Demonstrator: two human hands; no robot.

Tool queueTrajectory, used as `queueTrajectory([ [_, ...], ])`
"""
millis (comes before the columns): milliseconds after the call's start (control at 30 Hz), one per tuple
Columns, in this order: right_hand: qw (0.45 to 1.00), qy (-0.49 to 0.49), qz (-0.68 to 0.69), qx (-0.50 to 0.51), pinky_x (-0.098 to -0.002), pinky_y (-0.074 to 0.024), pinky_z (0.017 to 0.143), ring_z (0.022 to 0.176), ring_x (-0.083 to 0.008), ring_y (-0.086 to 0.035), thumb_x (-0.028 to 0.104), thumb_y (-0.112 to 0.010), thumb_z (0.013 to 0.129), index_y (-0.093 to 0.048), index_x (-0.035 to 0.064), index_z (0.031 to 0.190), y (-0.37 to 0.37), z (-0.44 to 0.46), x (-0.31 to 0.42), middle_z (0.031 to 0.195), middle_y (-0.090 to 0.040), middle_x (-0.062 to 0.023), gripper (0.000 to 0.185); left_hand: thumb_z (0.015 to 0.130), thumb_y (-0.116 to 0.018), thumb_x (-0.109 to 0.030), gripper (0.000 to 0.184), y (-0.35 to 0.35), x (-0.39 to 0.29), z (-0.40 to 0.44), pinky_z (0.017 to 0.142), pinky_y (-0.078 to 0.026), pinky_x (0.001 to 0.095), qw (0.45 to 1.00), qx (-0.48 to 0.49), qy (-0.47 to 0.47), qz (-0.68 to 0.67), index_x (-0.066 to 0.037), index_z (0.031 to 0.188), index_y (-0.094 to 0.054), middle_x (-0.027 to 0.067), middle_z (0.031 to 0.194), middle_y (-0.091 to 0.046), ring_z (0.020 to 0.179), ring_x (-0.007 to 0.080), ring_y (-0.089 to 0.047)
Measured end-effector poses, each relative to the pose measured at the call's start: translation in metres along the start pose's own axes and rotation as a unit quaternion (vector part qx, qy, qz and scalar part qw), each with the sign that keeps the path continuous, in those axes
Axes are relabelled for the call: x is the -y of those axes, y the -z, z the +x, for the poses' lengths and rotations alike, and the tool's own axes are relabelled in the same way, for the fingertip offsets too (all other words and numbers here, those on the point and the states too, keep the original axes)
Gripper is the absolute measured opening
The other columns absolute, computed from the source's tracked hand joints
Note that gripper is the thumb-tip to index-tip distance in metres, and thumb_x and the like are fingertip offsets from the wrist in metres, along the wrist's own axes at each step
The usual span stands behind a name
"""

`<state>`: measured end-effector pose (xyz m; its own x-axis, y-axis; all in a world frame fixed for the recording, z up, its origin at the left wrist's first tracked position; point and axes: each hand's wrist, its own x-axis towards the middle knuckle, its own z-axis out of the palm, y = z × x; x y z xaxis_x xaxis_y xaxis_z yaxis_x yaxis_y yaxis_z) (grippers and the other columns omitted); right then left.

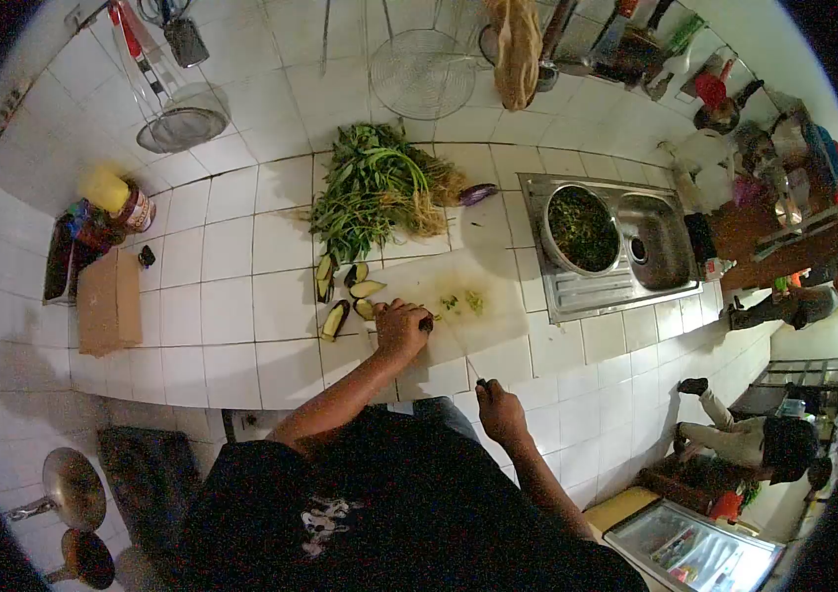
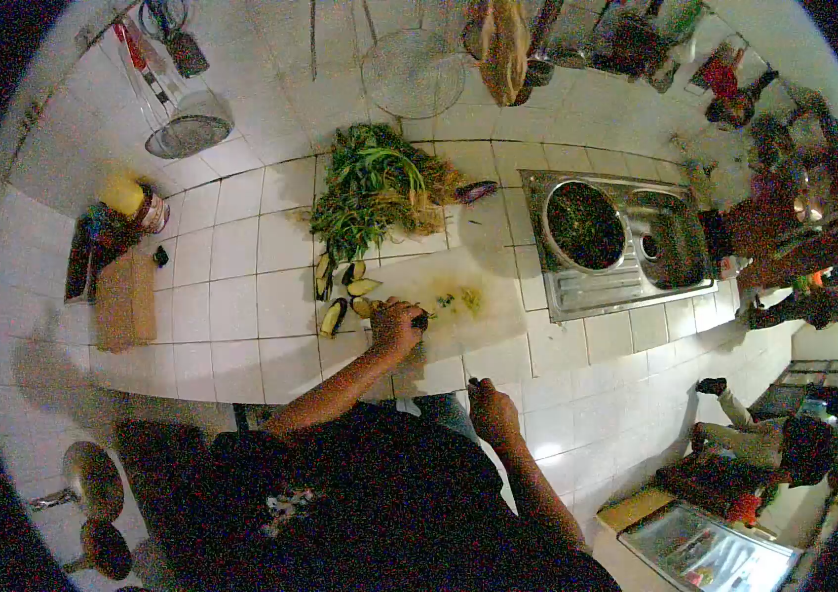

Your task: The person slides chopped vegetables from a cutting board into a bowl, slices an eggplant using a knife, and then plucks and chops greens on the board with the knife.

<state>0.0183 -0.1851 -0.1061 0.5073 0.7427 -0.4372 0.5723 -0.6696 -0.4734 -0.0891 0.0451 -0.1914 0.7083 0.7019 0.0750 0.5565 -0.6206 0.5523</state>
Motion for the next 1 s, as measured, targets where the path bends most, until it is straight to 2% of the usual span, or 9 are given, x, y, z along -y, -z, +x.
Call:
queueTrajectory([
  [133, 0.999, -0.030, -0.026, 0.012, -0.0579, -0.0465, 0.066, 0.076, -0.0493, -0.060, 0.035, -0.046, 0.097, -0.051, 0.0032, 0.098, -0.007, -0.003, 0.021, 0.075, -0.063, -0.0272, 0.032, 0.067, -0.070, -0.019, 0.017, 0.011, -0.002, -0.003, 0.080, -0.033, 0.0444, 0.996, -0.073, -0.044, 0.012, -0.016, 0.084, -0.071, 0.0004, 0.087, -0.068, 0.089, 0.0221, -0.057],
  [233, 0.999, 0.009, -0.017, -0.026, -0.0579, -0.0465, 0.066, 0.075, -0.0484, -0.060, 0.035, -0.046, 0.096, -0.050, 0.0034, 0.096, -0.026, 0.006, 0.008, 0.075, -0.063, -0.0266, 0.032, 0.068, -0.070, -0.020, 0.019, 0.011, -0.006, -0.004, 0.080, -0.034, 0.0450, 0.996, -0.065, -0.041, 0.047, -0.016, 0.086, -0.071, 0.0007, 0.087, -0.068, 0.091, 0.0224, -0.056],
  [267, 0.998, 0.038, -0.016, -0.053, -0.0573, -0.0470, 0.065, 0.075, -0.0472, -0.061, 0.035, -0.047, 0.096, -0.050, 0.0040, 0.095, -0.028, 0.007, 0.004, 0.074, -0.063, -0.0257, 0.032, 0.070, -0.070, -0.021, 0.020, 0.016, -0.009, -0.003, 0.081, -0.034, 0.0451, 0.999, -0.011, -0.024, 0.043, -0.016, 0.089, -0.071, 0.0012, 0.089, -0.067, 0.094, 0.0223, -0.055],
  [433, 1.000, -0.013, -0.005, 0.001, -0.0581, -0.0459, 0.065, 0.076, -0.0501, -0.060, 0.033, -0.046, 0.096, -0.051, 0.0046, 0.095, -0.011, 0.017, 0.003, 0.075, -0.061, -0.0297, 0.029, 0.074, -0.069, -0.022, 0.018, 0.013, -0.015, -0.011, 0.082, -0.033, 0.0437, 0.996, 0.000, -0.038, 0.084, -0.016, 0.091, -0.073, 0.0010, 0.092, -0.066, 0.097, 0.0221, -0.053],
  [500, 1.000, 0.009, 0.005, -0.023, -0.0586, -0.0454, 0.065, 0.076, -0.0501, -0.059, 0.033, -0.045, 0.096, -0.051, 0.0042, 0.095, -0.019, 0.022, -0.013, 0.075, -0.061, -0.0297, 0.030, 0.066, -0.072, -0.024, 0.021, 0.007, -0.012, -0.016, 0.080, -0.035, 0.0452, 0.989, -0.094, -0.092, 0.066, -0.016, 0.086, -0.072, 0.0021, 0.086, -0.066, 0.090, 0.0247, -0.055],
  [533, 0.999, 0.015, 0.022, -0.026, -0.0587, -0.0452, 0.064, 0.076, -0.0499, -0.059, 0.033, -0.045, 0.097, -0.051, 0.0039, 0.095, -0.008, 0.017, -0.008, 0.075, -0.061, -0.0291, 0.030, 0.066, -0.072, -0.024, 0.021, 0.005, -0.013, -0.022, 0.080, -0.035, 0.0452, 0.989, -0.085, -0.098, 0.070, -0.016, 0.086, -0.072, 0.0021, 0.086, -0.066, 0.090, 0.0247, -0.055],
  [800, 0.997, 0.068, 0.025, -0.005, -0.0583, -0.0456, 0.066, 0.076, -0.0496, -0.060, 0.035, -0.043, 0.098, -0.051, 0.0029, 0.097, 0.007, 0.014, -0.009, 0.076, -0.063, -0.0280, 0.033, 0.068, -0.072, -0.021, 0.019, 0.007, -0.018, -0.011, 0.082, -0.035, 0.0442, 0.995, -0.059, 0.040, 0.074, -0.019, 0.086, -0.074, 0.0020, 0.082, -0.069, 0.087, 0.0219, -0.057],
  [900, 0.995, 0.099, 0.009, 0.005, -0.0583, -0.0460, 0.067, 0.076, -0.0490, -0.060, 0.036, -0.043, 0.097, -0.052, 0.0026, 0.099, 0.016, 0.004, -0.002, 0.076, -0.063, -0.0280, 0.034, 0.067, -0.073, -0.021, 0.020, 0.005, -0.013, -0.010, 0.083, -0.036, 0.0450, 0.996, -0.034, 0.052, 0.065, -0.019, 0.086, -0.074, 0.0012, 0.086, -0.070, 0.090, 0.0221, -0.057],
  [1000, 0.999, 0.034, 0.011, 0.036, -0.0578, -0.0464, 0.066, 0.075, -0.0486, -0.060, 0.036, -0.043, 0.097, -0.053, 0.0026, 0.100, -0.003, 0.005, -0.012, 0.075, -0.063, -0.0279, 0.035, 0.067, -0.073, -0.022, 0.019, 0.005, -0.015, -0.016, 0.084, -0.035, 0.0458, 0.996, -0.074, 0.022, 0.048, -0.019, 0.086, -0.074, -0.0003, 0.087, -0.069, 0.092, 0.0215, -0.057],
])
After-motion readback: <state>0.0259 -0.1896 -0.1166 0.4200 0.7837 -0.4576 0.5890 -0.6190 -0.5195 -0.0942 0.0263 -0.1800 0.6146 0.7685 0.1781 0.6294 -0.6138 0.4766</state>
